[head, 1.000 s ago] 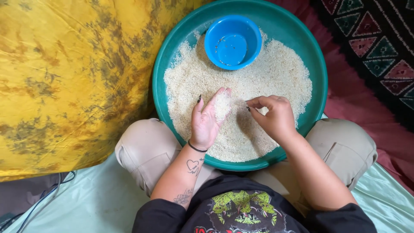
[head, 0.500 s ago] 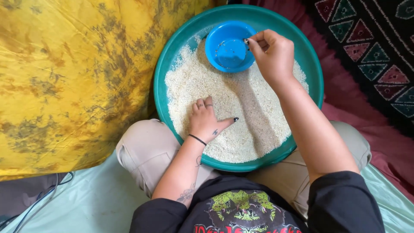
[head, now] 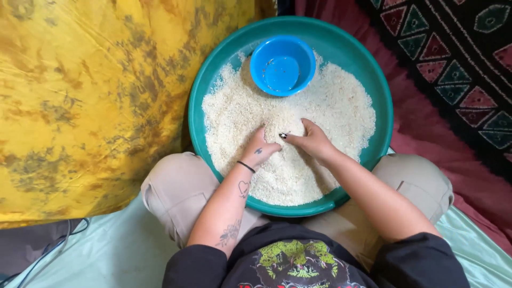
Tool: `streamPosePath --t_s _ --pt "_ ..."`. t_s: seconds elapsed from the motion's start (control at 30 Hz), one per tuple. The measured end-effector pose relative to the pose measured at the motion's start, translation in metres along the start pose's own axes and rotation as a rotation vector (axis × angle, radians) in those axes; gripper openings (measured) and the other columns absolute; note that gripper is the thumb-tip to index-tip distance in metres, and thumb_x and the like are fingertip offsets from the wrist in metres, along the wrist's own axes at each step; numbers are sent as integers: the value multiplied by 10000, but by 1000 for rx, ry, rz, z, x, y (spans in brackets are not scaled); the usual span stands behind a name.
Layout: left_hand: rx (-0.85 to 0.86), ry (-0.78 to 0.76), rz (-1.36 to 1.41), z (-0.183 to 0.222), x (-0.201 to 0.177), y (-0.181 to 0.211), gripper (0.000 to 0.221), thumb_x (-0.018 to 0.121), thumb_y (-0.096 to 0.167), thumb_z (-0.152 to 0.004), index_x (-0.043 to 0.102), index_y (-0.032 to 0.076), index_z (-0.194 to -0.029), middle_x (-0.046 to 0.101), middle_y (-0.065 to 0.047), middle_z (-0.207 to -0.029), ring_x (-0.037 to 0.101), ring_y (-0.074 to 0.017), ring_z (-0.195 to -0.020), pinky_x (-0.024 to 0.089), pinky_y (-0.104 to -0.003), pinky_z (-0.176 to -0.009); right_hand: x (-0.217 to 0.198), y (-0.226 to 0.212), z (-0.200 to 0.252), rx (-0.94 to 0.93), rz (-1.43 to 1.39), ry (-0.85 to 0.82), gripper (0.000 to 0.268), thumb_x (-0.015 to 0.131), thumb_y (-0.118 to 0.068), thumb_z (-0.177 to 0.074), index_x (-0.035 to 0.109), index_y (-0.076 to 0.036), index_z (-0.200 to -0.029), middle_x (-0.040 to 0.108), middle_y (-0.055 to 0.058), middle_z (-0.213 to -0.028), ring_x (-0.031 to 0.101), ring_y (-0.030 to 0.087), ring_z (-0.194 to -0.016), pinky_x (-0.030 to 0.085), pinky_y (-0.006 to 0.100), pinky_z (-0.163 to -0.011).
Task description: Sorting through rice grains in a large tray to remove impurities by hand.
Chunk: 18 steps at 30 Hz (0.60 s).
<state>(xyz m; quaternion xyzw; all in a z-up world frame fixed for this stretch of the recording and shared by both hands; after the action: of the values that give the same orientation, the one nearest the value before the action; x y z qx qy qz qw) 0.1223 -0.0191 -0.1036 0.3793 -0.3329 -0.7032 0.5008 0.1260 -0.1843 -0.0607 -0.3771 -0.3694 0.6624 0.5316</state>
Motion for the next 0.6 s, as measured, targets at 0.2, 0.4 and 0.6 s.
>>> streamPosePath --t_s 0.2,0.4,0.6 --pt "31 68 641 6 3 -5 569 686 -155 -587 618 -68 -1145 670 -172 -1019 646 -286 -944 543 -434 -848 -21 27 -13 115 -431 -24 334 713 91 -799 720 -37 -1107 762 107 -998 764 232 -869 608 390 -788" --pt "-161 -104 1186 -105 49 -181 560 571 -106 -606 657 -6 -1150 704 -187 -1026 718 -356 -939 594 -507 -855 -60 102 -28 282 -700 -7 204 607 110 -759 624 -30 -907 687 135 -799 771 275 -727 652 413 -622" --pt "-204 -203 1263 -86 38 -155 421 561 0 -672 689 -71 -1067 723 -260 -1014 734 -410 -961 590 -581 -886 -36 42 21 404 -821 -23 201 639 -77 -793 666 -7 -979 712 143 -887 755 230 -706 662 361 -568"
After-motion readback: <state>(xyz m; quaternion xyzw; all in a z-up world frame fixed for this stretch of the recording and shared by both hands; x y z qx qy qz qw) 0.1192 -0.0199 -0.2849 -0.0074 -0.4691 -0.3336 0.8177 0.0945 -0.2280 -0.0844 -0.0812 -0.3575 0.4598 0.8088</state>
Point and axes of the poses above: each hand's wrist, its own z-axis away from the middle knuckle, its own x-axis out of the palm, y = z × x, the point moved 10 cm from there along -z, towards the middle knuckle
